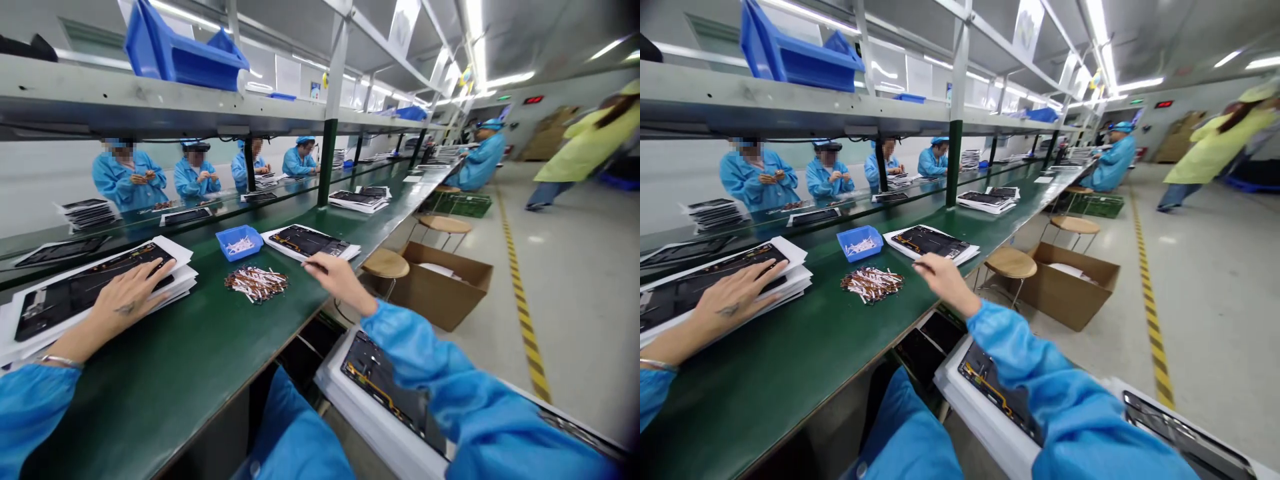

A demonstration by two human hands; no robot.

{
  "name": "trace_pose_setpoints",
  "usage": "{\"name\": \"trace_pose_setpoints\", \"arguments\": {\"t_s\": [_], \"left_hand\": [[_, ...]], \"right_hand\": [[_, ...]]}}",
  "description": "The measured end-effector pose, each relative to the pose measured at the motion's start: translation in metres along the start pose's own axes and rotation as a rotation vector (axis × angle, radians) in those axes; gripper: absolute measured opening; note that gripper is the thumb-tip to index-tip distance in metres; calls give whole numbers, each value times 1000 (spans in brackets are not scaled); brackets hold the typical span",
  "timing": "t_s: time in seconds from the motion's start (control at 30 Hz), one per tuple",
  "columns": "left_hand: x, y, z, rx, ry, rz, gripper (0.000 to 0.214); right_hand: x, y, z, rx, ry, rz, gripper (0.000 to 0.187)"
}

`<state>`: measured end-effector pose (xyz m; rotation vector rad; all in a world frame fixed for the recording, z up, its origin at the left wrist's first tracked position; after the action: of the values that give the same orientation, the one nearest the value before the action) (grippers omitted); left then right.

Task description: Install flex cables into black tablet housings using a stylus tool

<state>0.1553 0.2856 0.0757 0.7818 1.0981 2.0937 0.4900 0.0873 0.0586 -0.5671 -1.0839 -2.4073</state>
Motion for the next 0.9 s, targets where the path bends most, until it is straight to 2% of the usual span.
{"name": "trace_pose_setpoints", "arguments": {"t_s": [0.07, 0.13, 0.23, 0.3, 0.37, 0.43, 0.5, 0.53, 0.57, 0.6, 0.7, 0.77, 0.9], "left_hand": [[1, 0, 0, 17, 7, 13, 67], [4, -2, 1, 56, 14, 18, 67], [7, -2, 4, 99, -17, -17, 65], [2, 7, 10, 68, -53, -46, 63], [-12, 22, 20, -2, -84, -87, 59], [-38, 38, 35, -81, -106, -196, 54], [-72, 49, 56, -134, -73, -457, 47], [-90, 48, 69, -132, -21, -664, 41], [-106, 41, 82, -109, 94, -927, 34], [-121, 26, 94, -46, 261, -1210, 26], [-183, -9, 129, 70, 396, -1419, 23], [-216, -34, 148, 142, 458, -1536, 25], [-258, -77, 178, 241, 602, -1751, 36]], "right_hand": [[-29, 20, 16, 82, 13, -113, 8], [-47, 28, 23, 184, 39, -197, 13], [-61, 27, 23, 280, 78, -284, 19], [-66, 23, 22, 299, 99, -322, 12], [-70, 21, 23, 298, 112, -344, 6], [-74, 22, 28, 275, 114, -354, 11], [-78, 28, 34, 230, 108, -357, 12], [-79, 32, 37, 202, 106, -355, 12], [-79, 36, 40, 173, 105, -352, 12], [-78, 40, 43, 143, 107, -348, 13], [-74, 53, 49, 66, 121, -333, 15], [-72, 59, 51, 31, 132, -321, 15], [-69, 64, 54, -2, 149, -308, 14]]}}
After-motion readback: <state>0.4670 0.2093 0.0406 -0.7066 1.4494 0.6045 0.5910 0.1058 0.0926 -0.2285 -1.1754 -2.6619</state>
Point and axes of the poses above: each hand's wrist, its own z-axis towards the middle knuckle, its own y-axis out of the back of the hand, x = y × z, the point moved 8 cm from there along z, towards the middle knuckle, and after that the axes turned 3 degrees about -x, right-handed, at the moved point
